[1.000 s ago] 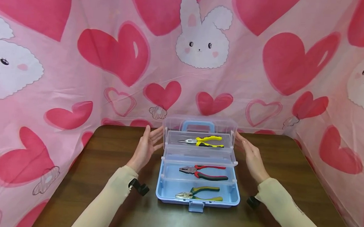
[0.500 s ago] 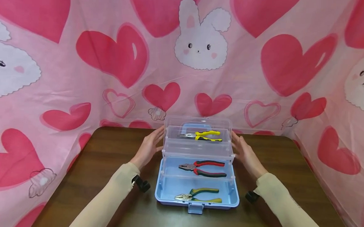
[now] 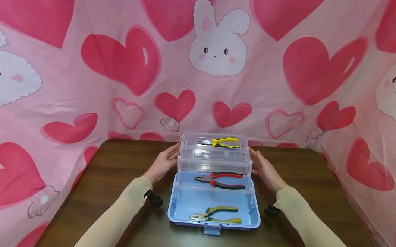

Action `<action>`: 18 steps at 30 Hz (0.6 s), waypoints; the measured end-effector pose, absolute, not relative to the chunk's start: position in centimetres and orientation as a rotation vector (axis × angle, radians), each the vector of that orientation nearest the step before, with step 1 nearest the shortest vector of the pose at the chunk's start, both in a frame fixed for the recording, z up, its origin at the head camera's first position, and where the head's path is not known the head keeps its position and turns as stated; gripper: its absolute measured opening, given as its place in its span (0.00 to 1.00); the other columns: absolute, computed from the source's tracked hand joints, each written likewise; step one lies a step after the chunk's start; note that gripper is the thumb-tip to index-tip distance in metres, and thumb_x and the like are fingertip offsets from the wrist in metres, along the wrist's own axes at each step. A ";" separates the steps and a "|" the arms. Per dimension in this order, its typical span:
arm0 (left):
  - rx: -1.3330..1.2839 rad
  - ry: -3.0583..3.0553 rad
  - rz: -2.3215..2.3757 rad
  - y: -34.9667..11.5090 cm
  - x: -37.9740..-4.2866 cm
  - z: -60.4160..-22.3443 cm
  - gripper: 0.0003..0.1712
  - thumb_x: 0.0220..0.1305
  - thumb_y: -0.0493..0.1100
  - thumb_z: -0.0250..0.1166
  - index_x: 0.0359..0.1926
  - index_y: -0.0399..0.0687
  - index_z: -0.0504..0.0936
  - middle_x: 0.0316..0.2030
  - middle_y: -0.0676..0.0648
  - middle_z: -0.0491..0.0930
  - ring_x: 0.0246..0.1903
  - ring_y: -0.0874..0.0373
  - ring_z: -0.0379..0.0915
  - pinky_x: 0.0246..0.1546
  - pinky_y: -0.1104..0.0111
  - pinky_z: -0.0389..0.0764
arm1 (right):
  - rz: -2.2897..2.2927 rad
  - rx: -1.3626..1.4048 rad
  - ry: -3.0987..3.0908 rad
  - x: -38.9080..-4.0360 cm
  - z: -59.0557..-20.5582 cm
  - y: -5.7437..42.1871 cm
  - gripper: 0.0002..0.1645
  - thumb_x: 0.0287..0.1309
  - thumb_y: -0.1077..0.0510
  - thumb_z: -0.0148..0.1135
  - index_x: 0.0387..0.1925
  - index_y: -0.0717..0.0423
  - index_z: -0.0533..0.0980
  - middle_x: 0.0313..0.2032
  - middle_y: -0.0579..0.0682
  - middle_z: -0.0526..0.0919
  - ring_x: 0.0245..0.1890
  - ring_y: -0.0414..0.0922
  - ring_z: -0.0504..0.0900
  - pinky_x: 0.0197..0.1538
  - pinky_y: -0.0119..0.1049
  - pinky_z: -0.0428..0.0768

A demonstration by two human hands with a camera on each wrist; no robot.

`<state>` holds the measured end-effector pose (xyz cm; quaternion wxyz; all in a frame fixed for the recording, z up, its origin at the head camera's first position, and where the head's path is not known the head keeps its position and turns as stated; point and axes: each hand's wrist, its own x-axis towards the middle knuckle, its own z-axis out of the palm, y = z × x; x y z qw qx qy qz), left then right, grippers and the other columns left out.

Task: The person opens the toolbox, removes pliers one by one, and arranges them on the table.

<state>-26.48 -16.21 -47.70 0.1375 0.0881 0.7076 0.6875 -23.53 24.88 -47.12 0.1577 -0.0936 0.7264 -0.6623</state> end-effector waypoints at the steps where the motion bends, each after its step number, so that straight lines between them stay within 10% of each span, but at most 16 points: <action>1: 0.245 2.042 1.984 -16.2 -26.6 -47.9 0.40 0.74 0.28 0.58 0.82 0.43 0.55 0.80 0.42 0.57 0.77 0.47 0.58 0.69 0.57 0.69 | -1.894 -0.277 2.068 -23.6 -47.3 24.9 0.41 0.80 0.31 0.26 0.85 0.40 0.39 0.83 0.52 0.45 0.81 0.63 0.48 0.74 0.68 0.59; 18: 0.125 1.977 1.980 -15.9 -26.8 -48.8 0.38 0.74 0.28 0.56 0.81 0.39 0.56 0.78 0.39 0.60 0.76 0.45 0.60 0.69 0.55 0.70 | -1.863 -0.200 2.006 -24.4 -48.8 25.4 0.44 0.79 0.30 0.27 0.85 0.44 0.39 0.83 0.52 0.45 0.81 0.61 0.48 0.75 0.65 0.58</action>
